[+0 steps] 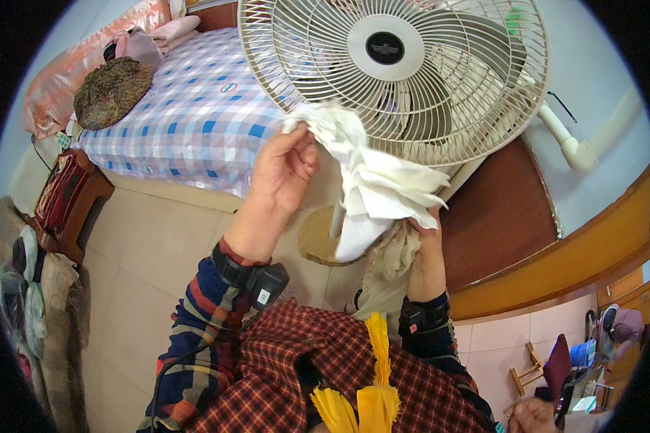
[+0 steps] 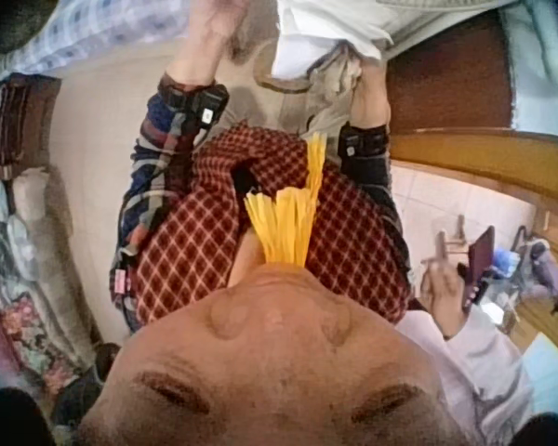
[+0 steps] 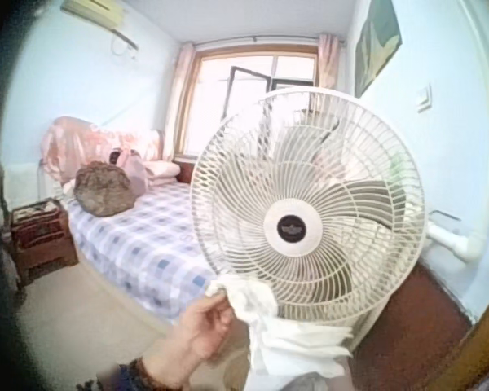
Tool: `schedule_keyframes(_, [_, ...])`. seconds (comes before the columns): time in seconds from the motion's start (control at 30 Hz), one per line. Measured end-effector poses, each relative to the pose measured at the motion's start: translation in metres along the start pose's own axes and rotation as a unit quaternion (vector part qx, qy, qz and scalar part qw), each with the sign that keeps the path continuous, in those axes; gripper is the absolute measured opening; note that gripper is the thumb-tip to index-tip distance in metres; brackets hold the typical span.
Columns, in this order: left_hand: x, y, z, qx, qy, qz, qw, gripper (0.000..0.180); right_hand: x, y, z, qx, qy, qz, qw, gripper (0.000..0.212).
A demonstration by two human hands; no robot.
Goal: The person wipes the front grille and motor housing of a standing electric fan using a white tissue and a cloth. They then wipe a nearby wooden door frame and place used tissues into a small red bucket.
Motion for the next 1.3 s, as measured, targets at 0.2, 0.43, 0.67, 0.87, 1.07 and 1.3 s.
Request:
schedule_keyframes(0.2, [0.018, 0.000, -0.013, -0.074, 0.070, -0.110, 0.989, 0.029, -0.004, -0.027, -0.068, 0.306, -0.021, -0.011, 0.952, 0.022])
schedule_keyframes(0.43, [0.039, -0.014, -0.028, -0.143, 0.074, -0.088, 0.983, 0.044, -0.010, -0.027, -0.127, 0.552, -0.185, 0.186, 0.792, 0.021])
schedule_keyframes(0.67, [0.031, 0.007, -0.034, -0.156, 0.032, -0.110, 0.981, 0.034, -0.004, -0.016, -0.133, 0.501, -0.269, 0.130, 0.812, 0.032])
schedule_keyframes(0.87, [0.013, -0.006, -0.028, -0.284, -0.029, 0.124, 0.950, 0.033, -0.012, -0.020, -0.087, 0.148, -0.109, 0.061, 0.981, 0.032])
schedule_keyframes(1.07, [0.001, -0.014, -0.057, -0.578, -0.015, -0.079, 0.812, 0.020, -0.010, -0.035, -0.087, 0.165, -0.020, 0.076, 0.983, 0.022])
schedule_keyframes(1.3, [0.001, -0.040, -0.090, -0.725, -0.145, -0.129, 0.660, 0.018, -0.014, -0.054, -0.098, 0.259, -0.018, 0.103, 0.960, 0.021])
Point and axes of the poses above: each hand's wrist, its own x-axis away from the middle knuckle, its own z-axis out of the back of the hand, y = z × x, the point moved 1 cm from there along -x, towards the middle knuckle, and after that the axes turned 12 degrees about -y, right-handed, at the moved point
